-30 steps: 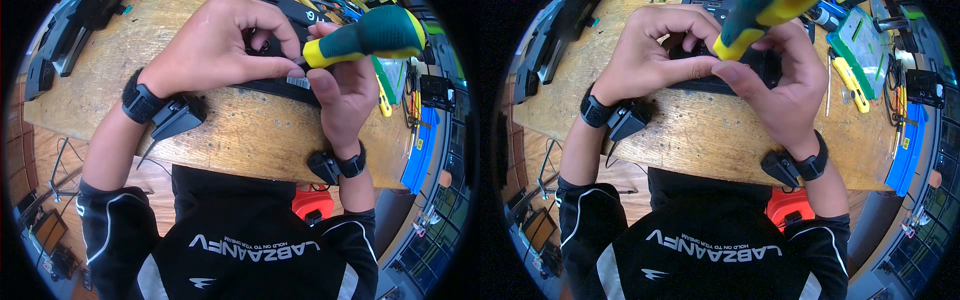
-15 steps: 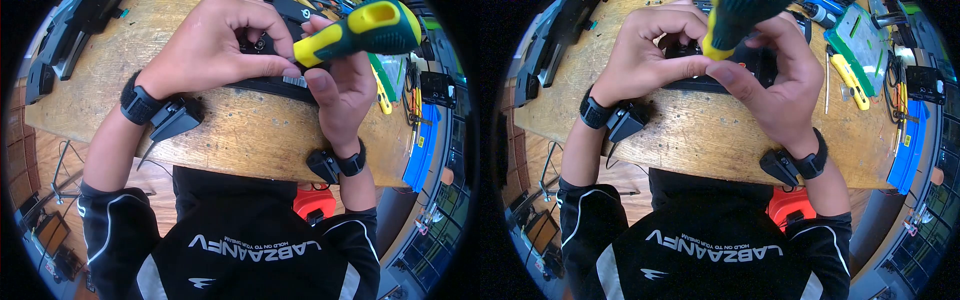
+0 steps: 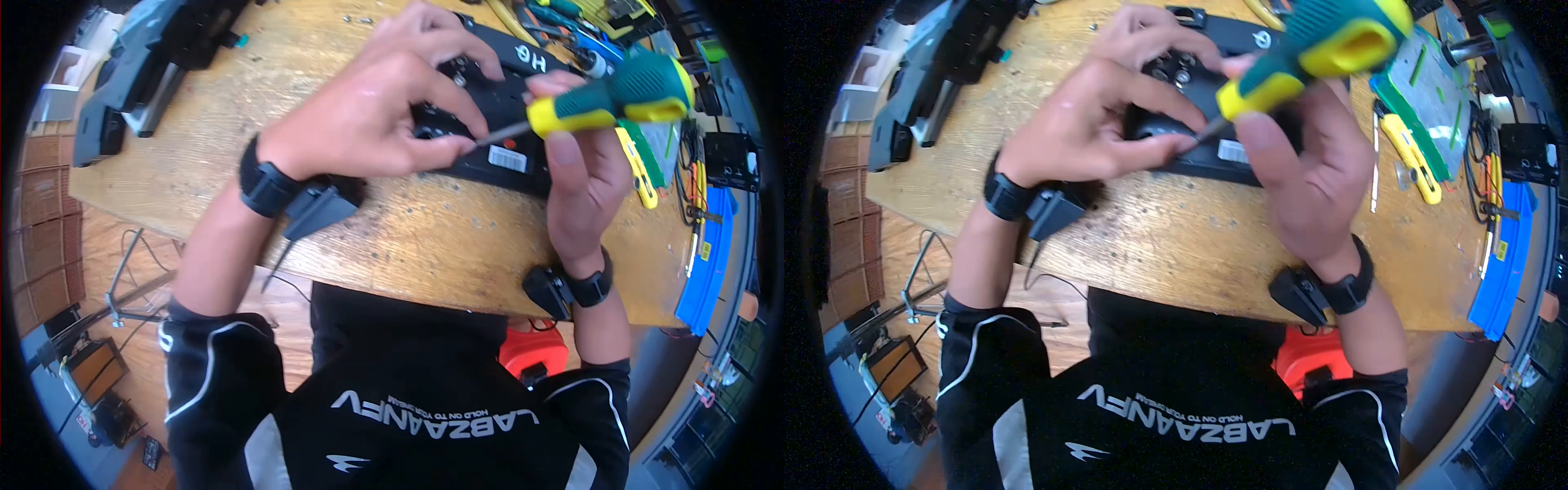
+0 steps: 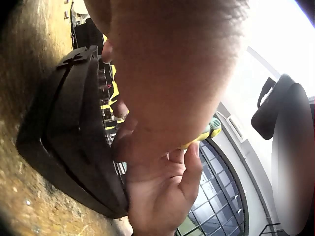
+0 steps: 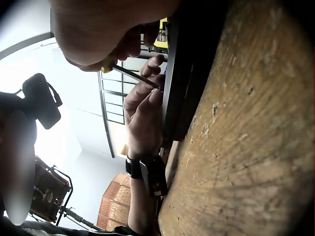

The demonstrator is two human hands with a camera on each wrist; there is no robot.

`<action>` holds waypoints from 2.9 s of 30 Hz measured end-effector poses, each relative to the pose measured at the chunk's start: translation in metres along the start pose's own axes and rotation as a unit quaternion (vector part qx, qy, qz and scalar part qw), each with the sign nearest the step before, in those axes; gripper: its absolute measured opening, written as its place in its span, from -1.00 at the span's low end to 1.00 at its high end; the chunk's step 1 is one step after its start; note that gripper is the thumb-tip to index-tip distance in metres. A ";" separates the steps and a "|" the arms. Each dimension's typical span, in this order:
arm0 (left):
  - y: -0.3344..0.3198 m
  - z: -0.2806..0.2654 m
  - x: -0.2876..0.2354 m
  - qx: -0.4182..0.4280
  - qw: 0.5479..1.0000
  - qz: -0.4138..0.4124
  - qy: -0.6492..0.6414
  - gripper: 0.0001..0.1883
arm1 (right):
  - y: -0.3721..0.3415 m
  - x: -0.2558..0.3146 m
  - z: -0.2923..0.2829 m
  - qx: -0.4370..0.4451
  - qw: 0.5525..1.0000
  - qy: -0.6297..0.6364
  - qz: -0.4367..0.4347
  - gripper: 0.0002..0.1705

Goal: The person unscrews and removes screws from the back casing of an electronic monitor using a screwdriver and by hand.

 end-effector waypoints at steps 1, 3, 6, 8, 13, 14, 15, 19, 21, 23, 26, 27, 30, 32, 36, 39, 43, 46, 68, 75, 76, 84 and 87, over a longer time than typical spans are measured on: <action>-0.002 0.005 0.006 0.029 0.997 -0.043 -0.056 -0.80 | -0.002 -0.001 -0.002 -0.002 1.000 0.021 0.011 -0.61; -0.002 0.005 0.005 0.028 0.998 -0.032 -0.054 -0.83 | -0.004 -0.002 -0.014 -0.033 0.999 -0.013 0.000 -0.59; -0.002 0.005 0.003 0.038 0.997 -0.041 -0.046 -0.86 | -0.003 -0.002 -0.037 -0.091 0.994 -0.054 -0.006 -0.55; -0.001 0.008 0.002 0.048 0.997 -0.048 -0.039 -0.84 | 0.002 -0.002 -0.050 -0.123 0.988 -0.093 -0.008 -0.56; 0.000 0.011 0.002 0.055 0.996 -0.049 -0.042 -0.83 | 0.004 -0.018 -0.075 -0.170 0.980 -0.100 0.031 -0.58; 0.000 0.010 0.002 0.056 0.996 -0.054 -0.042 -0.83 | 0.006 -0.021 -0.078 -0.181 0.977 -0.107 0.039 -0.57; 0.000 0.010 0.002 0.058 0.996 -0.053 -0.043 -0.83 | 0.007 -0.022 -0.079 -0.183 0.976 -0.107 0.040 -0.57; 0.001 0.011 0.002 0.053 0.995 -0.054 -0.065 -0.84 | 0.007 -0.033 -0.080 -0.181 0.977 -0.101 0.056 -0.55; 0.001 0.009 0.003 0.054 0.995 -0.053 -0.072 -0.84 | 0.007 -0.036 -0.079 -0.166 0.979 -0.103 0.059 -0.56; 0.001 0.009 0.000 0.056 0.996 -0.039 -0.058 -0.85 | 0.007 -0.038 -0.076 -0.166 0.980 -0.095 0.060 -0.56; 0.000 0.010 0.001 0.068 0.995 -0.033 -0.064 -0.85 | 0.008 -0.037 -0.073 -0.157 0.981 -0.092 0.063 -0.57; 0.000 0.010 0.001 0.068 0.995 -0.032 -0.066 -0.85 | 0.008 -0.037 -0.072 -0.150 0.982 -0.095 0.067 -0.57; 0.001 0.010 0.002 0.068 0.996 -0.038 -0.052 -0.86 | 0.009 -0.038 -0.070 -0.145 0.984 -0.083 0.060 -0.58; 0.001 0.011 0.004 0.072 0.994 -0.059 -0.055 -0.86 | 0.009 -0.038 -0.069 -0.143 0.985 -0.079 0.055 -0.58; 0.002 -0.008 0.013 0.004 0.997 -0.079 -0.010 -0.88 | 0.009 -0.038 -0.070 -0.143 0.984 -0.085 0.065 -0.58; -0.010 -0.045 0.050 -0.145 0.977 -0.141 0.064 -0.87 | 0.007 -0.039 -0.070 -0.146 0.983 -0.084 0.071 -0.59; -0.046 -0.067 0.105 -0.209 0.940 -0.248 0.103 -0.80 | 0.009 -0.039 -0.069 -0.149 0.985 -0.053 0.066 -0.63; -0.058 -0.071 0.126 -0.201 0.927 -0.293 0.119 -0.76 | 0.010 -0.037 -0.067 -0.156 0.986 -0.017 0.064 -0.67; -0.019 -0.035 0.074 -0.146 0.960 -0.238 -0.013 -0.45 | 0.009 -0.037 -0.067 -0.115 0.990 -0.059 0.057 -0.63; -0.008 -0.001 0.036 -0.053 0.976 -0.211 -0.016 0.01 | 0.008 -0.042 -0.079 -0.150 0.983 -0.078 0.071 -0.63; -0.007 0.003 0.038 -0.028 0.982 -0.185 0.021 0.15 | 0.009 -0.040 -0.080 -0.154 0.983 -0.076 0.070 -0.62; -0.011 0.004 0.040 -0.050 0.975 -0.212 -0.048 0.06 | 0.013 -0.027 -0.076 -0.139 0.983 -0.082 0.093 -0.60; -0.009 0.003 0.034 -0.047 0.977 -0.204 -0.042 0.05 | 0.015 -0.021 -0.067 -0.143 0.982 -0.062 0.109 -0.60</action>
Point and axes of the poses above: each hand's wrist, its own y-axis towards the middle knuckle, its own z-axis out of the palm, x = y × z, the point moved 8 cm from there along y, towards the middle knuckle, and after that the axes turned 3 degrees about -y, right-handed, at the moved point
